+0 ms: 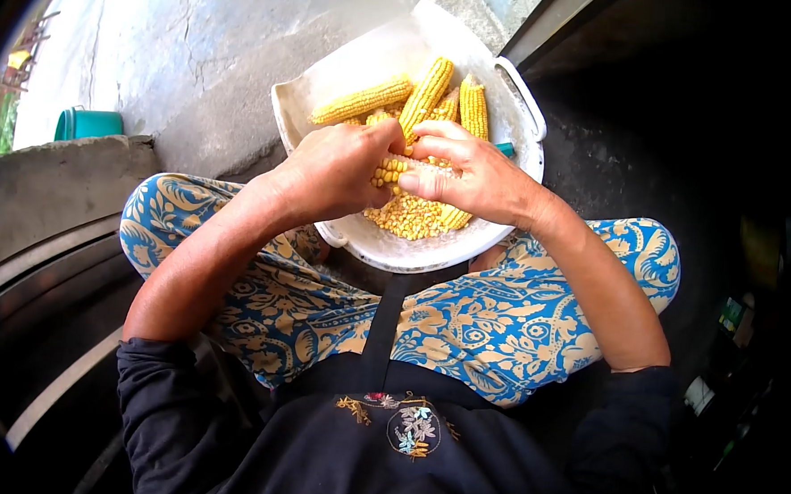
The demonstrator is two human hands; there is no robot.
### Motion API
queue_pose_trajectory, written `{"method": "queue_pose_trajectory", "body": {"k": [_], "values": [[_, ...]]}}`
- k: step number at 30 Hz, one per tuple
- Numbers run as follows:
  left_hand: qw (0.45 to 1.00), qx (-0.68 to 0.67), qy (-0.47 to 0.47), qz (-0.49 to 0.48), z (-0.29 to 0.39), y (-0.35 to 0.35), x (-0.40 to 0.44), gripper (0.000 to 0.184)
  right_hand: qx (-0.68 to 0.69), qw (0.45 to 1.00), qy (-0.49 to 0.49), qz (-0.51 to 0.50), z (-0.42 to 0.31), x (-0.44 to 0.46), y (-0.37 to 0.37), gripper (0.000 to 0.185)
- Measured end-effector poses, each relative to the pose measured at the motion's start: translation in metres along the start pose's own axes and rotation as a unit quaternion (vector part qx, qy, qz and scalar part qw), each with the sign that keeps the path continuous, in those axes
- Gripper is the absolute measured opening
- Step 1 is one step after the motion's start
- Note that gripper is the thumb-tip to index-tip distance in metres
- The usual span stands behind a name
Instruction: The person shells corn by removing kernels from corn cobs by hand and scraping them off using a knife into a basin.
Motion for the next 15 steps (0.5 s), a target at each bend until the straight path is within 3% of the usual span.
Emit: {"method": "queue_pose_trajectory", "body": {"k": [2, 4, 7, 9, 15], "values": [[0.999, -0.016, -0.024, 0.018, 0.0, 0.0, 0.0, 0.037, 0.076, 0.994, -0.061, 0.057, 0.008, 0.0, 0.002, 0.064], [0.995, -0.029, -0.076, 0.051, 0.003, 0.0, 0.0, 0.038, 0.085, 0.995, -0.031, 0.051, 0.003, 0.001, 0.006, 0.063], [0.996, -0.024, -0.06, 0.059, 0.003, -0.002, 0.001, 0.043, 0.191, 0.979, -0.065, -0.026, 0.004, 0.002, 0.001, 0.059], [0.997, -0.02, -0.061, 0.052, 0.005, -0.004, 0.0, 0.047, 0.257, 0.946, -0.154, -0.124, 0.005, 0.002, -0.007, 0.059], [0.997, -0.06, -0.042, 0.027, 0.011, -0.003, 0.002, 0.059, 0.29, 0.951, -0.082, -0.068, -0.006, 0.002, -0.008, 0.058]]}}
Point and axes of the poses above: each hand's wrist, its own x-axis towards the middle knuckle, its own y-axis out of the back of the hand, z = x × y, the point moved 3 cm from there along x, towards the middle knuckle, and after that the axes turned 10 degrees about -z, right-handed, at the moved point
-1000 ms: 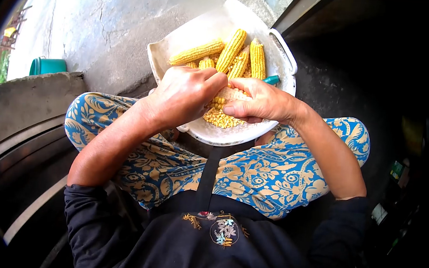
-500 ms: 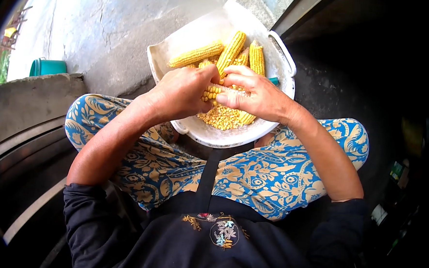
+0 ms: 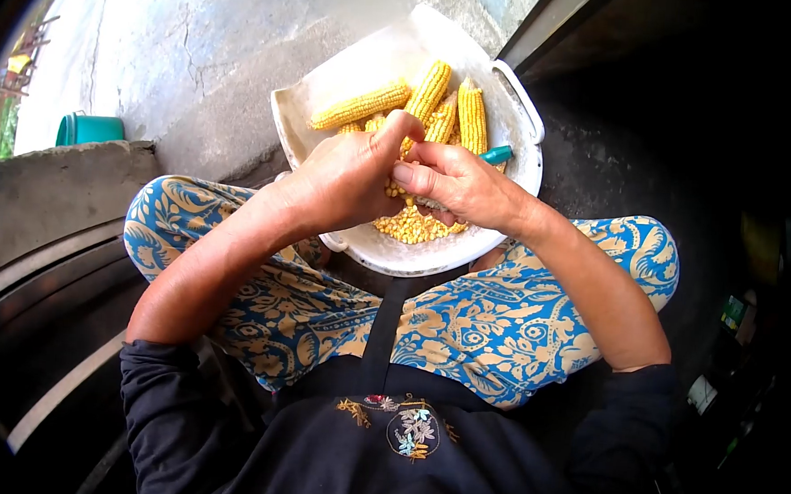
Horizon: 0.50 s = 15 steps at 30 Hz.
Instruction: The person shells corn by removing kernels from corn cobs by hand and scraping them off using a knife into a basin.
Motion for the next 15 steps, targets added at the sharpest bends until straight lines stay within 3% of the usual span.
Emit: {"method": "queue_pose_trajectory", "body": {"k": [6, 10, 12, 15], "values": [[1.0, -0.001, -0.031, 0.006, 0.002, 0.003, 0.0, 0.059, 0.061, 0.993, 0.045, 0.087, 0.008, 0.0, 0.001, 0.053], [0.999, -0.032, -0.006, -0.014, 0.0, 0.007, 0.0, 0.058, 0.105, 0.992, 0.04, 0.066, 0.004, -0.003, 0.001, 0.053], [0.994, -0.091, -0.056, 0.014, -0.005, 0.012, -0.003, 0.05, 0.137, 0.989, 0.036, 0.037, -0.007, -0.007, 0.002, 0.052], [0.998, -0.019, -0.065, 0.001, -0.004, 0.021, -0.007, 0.043, 0.135, 0.988, 0.069, 0.016, -0.01, -0.006, 0.005, 0.05]]}}
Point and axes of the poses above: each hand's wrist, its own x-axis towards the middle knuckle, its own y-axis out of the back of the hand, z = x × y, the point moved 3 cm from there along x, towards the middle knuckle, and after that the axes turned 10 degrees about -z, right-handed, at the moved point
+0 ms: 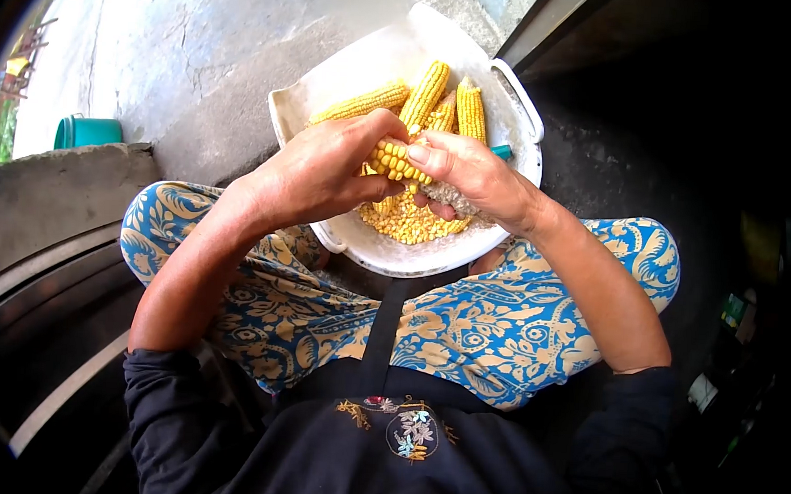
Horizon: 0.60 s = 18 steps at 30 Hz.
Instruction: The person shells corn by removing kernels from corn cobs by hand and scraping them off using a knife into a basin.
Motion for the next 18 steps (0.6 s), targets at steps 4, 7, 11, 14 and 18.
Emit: {"method": "queue_pose_trajectory", "body": {"k": [4, 7, 11, 14, 18], "values": [[0.994, 0.108, -0.006, -0.016, 0.0, 0.002, -0.006, 0.039, 0.029, 0.997, -0.044, -0.064, 0.008, 0.0, 0.002, 0.048], [0.992, 0.121, 0.02, -0.024, 0.002, 0.004, -0.006, 0.038, 0.065, 0.994, -0.049, -0.072, 0.007, -0.001, 0.002, 0.049], [0.99, 0.138, 0.015, -0.023, 0.001, -0.001, -0.005, 0.035, 0.061, 0.994, -0.066, -0.066, 0.006, -0.001, 0.001, 0.051], [0.985, 0.159, 0.041, -0.046, -0.003, -0.004, -0.004, 0.033, 0.015, 0.997, -0.066, -0.039, 0.013, 0.0, 0.0, 0.043], [0.985, 0.158, 0.046, -0.061, -0.006, -0.006, -0.002, 0.034, -0.102, 0.994, -0.028, 0.004, 0.021, 0.003, -0.004, 0.056]]}}
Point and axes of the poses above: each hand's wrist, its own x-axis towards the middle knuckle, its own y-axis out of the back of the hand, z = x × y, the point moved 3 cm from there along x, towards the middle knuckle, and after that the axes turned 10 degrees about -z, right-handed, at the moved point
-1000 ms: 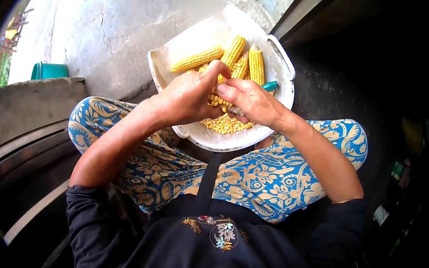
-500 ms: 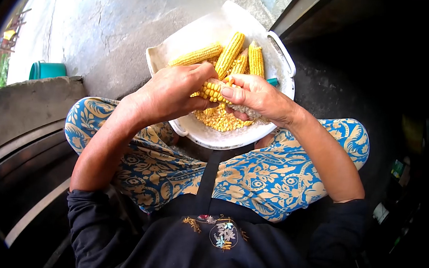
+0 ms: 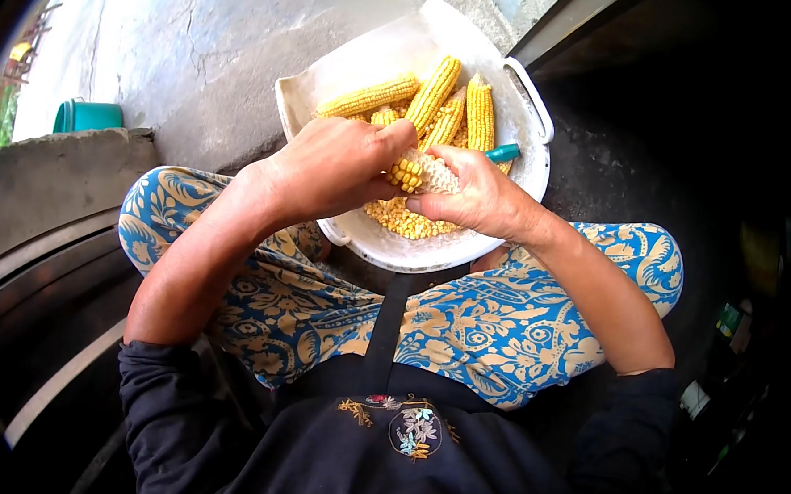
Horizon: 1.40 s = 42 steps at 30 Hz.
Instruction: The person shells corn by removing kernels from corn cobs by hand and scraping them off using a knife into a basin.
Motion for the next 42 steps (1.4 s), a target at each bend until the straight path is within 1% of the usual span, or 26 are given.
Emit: {"method": "queue_pose_trajectory", "body": {"k": [2, 3, 4, 5, 6, 7, 8, 9, 10, 12, 13, 15, 17, 19, 21, 22, 24, 27, 30, 31, 33, 34, 36, 38, 40, 42], "values": [[1.0, -0.009, 0.0, 0.017, -0.002, 0.001, 0.001, 0.036, -0.042, 0.999, 0.026, 0.016, -0.003, 0.001, 0.003, 0.067], [0.997, -0.061, -0.018, 0.052, -0.003, 0.003, 0.0, 0.038, -0.042, 0.999, 0.026, 0.016, -0.001, 0.002, 0.003, 0.067], [0.989, -0.113, -0.036, 0.087, -0.002, 0.007, -0.001, 0.04, -0.086, 0.993, 0.069, 0.049, -0.001, 0.003, 0.003, 0.072], [0.984, -0.162, -0.001, 0.074, -0.003, 0.01, -0.002, 0.042, -0.107, 0.988, 0.091, 0.066, -0.003, 0.002, 0.005, 0.075], [0.977, -0.204, 0.029, 0.057, 0.0, 0.017, -0.003, 0.04, -0.129, 0.982, 0.111, 0.085, -0.007, 0.001, 0.007, 0.078], [0.975, -0.213, 0.027, 0.064, 0.0, 0.018, -0.003, 0.039, -0.056, 0.997, 0.03, 0.04, -0.008, 0.0, 0.009, 0.083], [0.972, -0.222, 0.027, 0.072, -0.002, 0.018, -0.004, 0.037, 0.018, 0.999, -0.051, -0.007, -0.007, -0.001, 0.007, 0.088], [0.972, -0.222, 0.027, 0.072, -0.002, 0.017, -0.004, 0.037, -0.001, 1.0, -0.016, 0.015, -0.007, 0.0, 0.005, 0.083], [0.973, -0.218, 0.015, 0.07, -0.001, 0.016, -0.003, 0.035, 0.0, 1.0, -0.016, 0.015, -0.008, 0.0, 0.005, 0.083], [0.975, -0.213, 0.002, 0.066, 0.0, 0.011, 0.0, 0.034, 0.009, 0.999, -0.036, 0.005, -0.007, -0.001, 0.005, 0.069], [0.975, -0.207, -0.004, 0.082, -0.001, 0.009, 0.001, 0.033, 0.009, 0.999, -0.036, 0.007, -0.007, -0.002, 0.005, 0.069], [0.975, -0.201, -0.009, 0.099, 0.001, 0.009, 0.001, 0.032, 0.019, 0.999, -0.016, 0.023, -0.008, -0.003, 0.005, 0.06], [0.965, -0.247, 0.008, 0.081, 0.002, 0.009, 0.002, 0.031, 0.016, 0.999, -0.009, 0.033, -0.004, -0.002, 0.005, 0.06], [0.965, -0.252, 0.011, 0.077, 0.004, 0.008, 0.002, 0.032, 0.013, 0.999, -0.002, 0.044, -0.002, -0.001, 0.003, 0.06], [0.964, -0.256, 0.015, 0.073, 0.004, 0.008, 0.002, 0.032, 0.042, 0.994, 0.023, 0.097, -0.002, -0.001, 0.001, 0.062], [0.965, -0.253, 0.014, 0.07, 0.004, 0.008, 0.003, 0.033, 0.043, 0.994, 0.023, 0.098, 0.0, -0.001, 0.001, 0.062], [0.966, -0.249, 0.012, 0.066, 0.005, 0.009, 0.003, 0.033, 0.093, 0.99, 0.004, 0.104, 0.005, -0.001, 0.004, 0.063], [0.97, -0.236, 0.009, 0.051, 0.009, 0.011, 0.002, 0.034, 0.095, 0.993, -0.024, 0.071, 0.002, -0.004, 0.006, 0.062], [0.967, -0.252, 0.021, 0.044, 0.007, 0.008, 0.003, 0.034, 0.091, 0.995, -0.008, 0.047, -0.012, -0.008, 0.002, 0.062], [0.967, -0.248, 0.008, 0.052, 0.008, 0.006, 0.004, 0.034, 0.09, 0.995, -0.008, 0.047, -0.01, -0.006, 0.004, 0.062], [0.968, -0.244, -0.006, 0.061, 0.008, 0.005, 0.004, 0.034, -0.049, 0.998, -0.029, 0.039, -0.005, -0.003, 0.006, 0.062], [0.967, -0.248, 0.001, 0.059, 0.008, 0.004, 0.004, 0.035, -0.05, 0.998, -0.029, 0.039, -0.004, -0.004, 0.005, 0.062], [0.966, -0.251, 0.007, 0.058, 0.008, 0.004, 0.005, 0.035, -0.013, 0.997, 0.033, 0.064, -0.006, -0.003, 0.004, 0.061], [0.969, -0.235, -0.018, 0.069, 0.01, 0.006, 0.004, 0.035, 0.007, 0.997, 0.024, 0.067, 0.004, -0.001, 0.007, 0.061], [0.967, -0.249, -0.008, 0.059, 0.009, 0.006, 0.004, 0.035, 0.026, 0.997, 0.012, 0.071, 0.005, -0.002, 0.007, 0.061], [0.963, -0.264, 0.003, 0.05, 0.008, 0.006, 0.004, 0.034, 0.107, 0.992, 0.013, 0.06, -0.002, -0.005, 0.005, 0.059]]}}
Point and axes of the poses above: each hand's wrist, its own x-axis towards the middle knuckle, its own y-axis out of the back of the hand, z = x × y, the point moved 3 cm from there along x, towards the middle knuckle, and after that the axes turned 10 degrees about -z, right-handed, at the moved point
